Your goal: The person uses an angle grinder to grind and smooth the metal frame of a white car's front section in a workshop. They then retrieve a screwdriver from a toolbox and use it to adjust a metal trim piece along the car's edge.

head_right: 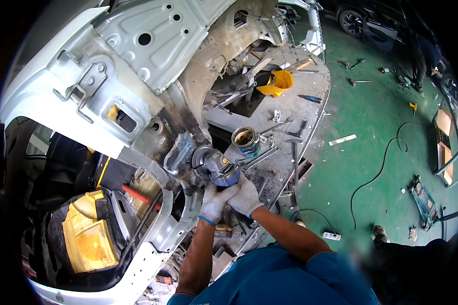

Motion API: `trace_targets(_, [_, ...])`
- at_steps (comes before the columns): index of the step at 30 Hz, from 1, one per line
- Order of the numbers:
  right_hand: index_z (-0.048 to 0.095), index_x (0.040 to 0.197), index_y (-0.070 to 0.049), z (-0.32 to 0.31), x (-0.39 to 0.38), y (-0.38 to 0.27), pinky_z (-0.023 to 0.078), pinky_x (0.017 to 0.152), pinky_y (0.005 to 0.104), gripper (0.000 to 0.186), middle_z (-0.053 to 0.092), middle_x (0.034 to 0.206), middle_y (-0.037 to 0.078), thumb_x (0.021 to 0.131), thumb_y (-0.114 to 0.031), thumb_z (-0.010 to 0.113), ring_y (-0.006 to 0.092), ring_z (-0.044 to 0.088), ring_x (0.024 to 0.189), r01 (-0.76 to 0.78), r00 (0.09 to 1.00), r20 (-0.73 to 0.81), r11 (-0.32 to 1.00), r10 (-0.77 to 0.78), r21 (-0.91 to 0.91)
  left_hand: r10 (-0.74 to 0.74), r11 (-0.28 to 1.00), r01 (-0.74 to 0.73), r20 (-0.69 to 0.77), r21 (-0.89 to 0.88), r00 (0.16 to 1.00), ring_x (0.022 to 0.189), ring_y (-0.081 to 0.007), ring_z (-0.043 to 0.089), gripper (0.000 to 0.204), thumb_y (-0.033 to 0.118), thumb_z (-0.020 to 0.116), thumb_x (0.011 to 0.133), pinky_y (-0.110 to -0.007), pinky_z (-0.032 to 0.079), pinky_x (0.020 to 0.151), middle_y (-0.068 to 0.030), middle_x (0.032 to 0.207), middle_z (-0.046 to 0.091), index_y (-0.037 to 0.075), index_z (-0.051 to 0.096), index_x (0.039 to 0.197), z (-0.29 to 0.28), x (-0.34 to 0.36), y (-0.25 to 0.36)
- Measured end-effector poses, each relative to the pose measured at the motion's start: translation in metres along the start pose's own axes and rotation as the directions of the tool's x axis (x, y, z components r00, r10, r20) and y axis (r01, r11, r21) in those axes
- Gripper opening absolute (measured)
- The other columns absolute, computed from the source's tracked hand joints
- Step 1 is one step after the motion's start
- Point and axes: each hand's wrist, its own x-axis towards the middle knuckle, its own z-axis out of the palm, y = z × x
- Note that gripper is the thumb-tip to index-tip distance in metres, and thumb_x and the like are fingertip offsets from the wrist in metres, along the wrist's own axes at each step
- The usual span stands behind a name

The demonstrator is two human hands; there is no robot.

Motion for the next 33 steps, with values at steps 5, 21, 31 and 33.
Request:
trace_targets(5, [0.058, 0.123, -0.007, 0.004, 0.001, -0.018, 0.054, 0.091, 0.0466, 0.053, 0.072, 0.108, 0.024, 0.079, -0.027, 0.077, 0.0441, 0.068, 0.106, -0.033, 0.999, 0.001, 0.997, 0.034, -0.072, 0.027, 0.997, -0.028, 0.005, 0.074, 1.0, 0.113, -0.0216, 0.066, 0.058, 0.027, 0.085, 0.081, -0.036, 0.049, 0.102, -0.0145, 0.123, 0.071, -0.002, 0.065, 0.128, -0.013, -0.003, 0.009])
trace_targets(21, [0.056, 0.134, -0.009, 0.029, -0.014, -0.012, 0.056, 0.092, 0.0426, 0.062, 0.074, 0.113, 0.019, 0.079, -0.025, 0.08, 0.0371, 0.071, 0.108, -0.031, 0.999, -0.021, 0.999, 0.031, 0.039, 0.057, 0.991, -0.061, 0.035, 0.117, 0.998, 0.115, -0.0245, 0.067, 0.059, 0.028, 0.086, 0.08, -0.038, 0.05, 0.102, -0.0157, 0.124, 0.071, 0.0, 0.066, 0.128, -0.031, -0.014, 0.015])
trace_targets(31, [0.058, 0.133, -0.01, 0.047, -0.011, 0.013, 0.055, 0.096, 0.0403, 0.058, 0.073, 0.119, 0.016, 0.081, -0.027, 0.078, 0.0328, 0.07, 0.111, 0.042, 0.999, -0.014, 0.982, -0.04, 0.187, 0.079, 0.983, -0.083, 0.031, 0.166, 0.996, 0.108, -0.0195, 0.066, 0.05, 0.021, 0.083, 0.082, -0.038, 0.052, 0.098, -0.0128, 0.118, 0.072, -0.001, 0.068, 0.125, -0.033, -0.014, 0.019])
trace_targets(33, [0.059, 0.132, -0.01, 0.049, -0.01, 0.01, 0.054, 0.097, 0.0404, 0.056, 0.073, 0.119, 0.015, 0.082, -0.027, 0.077, 0.0318, 0.07, 0.111, 0.044, 0.999, 0.021, 0.981, -0.049, 0.191, 0.071, 0.977, -0.072, 0.011, 0.199, 0.997, 0.108, -0.0198, 0.066, 0.05, 0.021, 0.083, 0.083, -0.038, 0.052, 0.098, -0.0132, 0.118, 0.072, -0.001, 0.068, 0.124, -0.034, -0.016, 0.022])
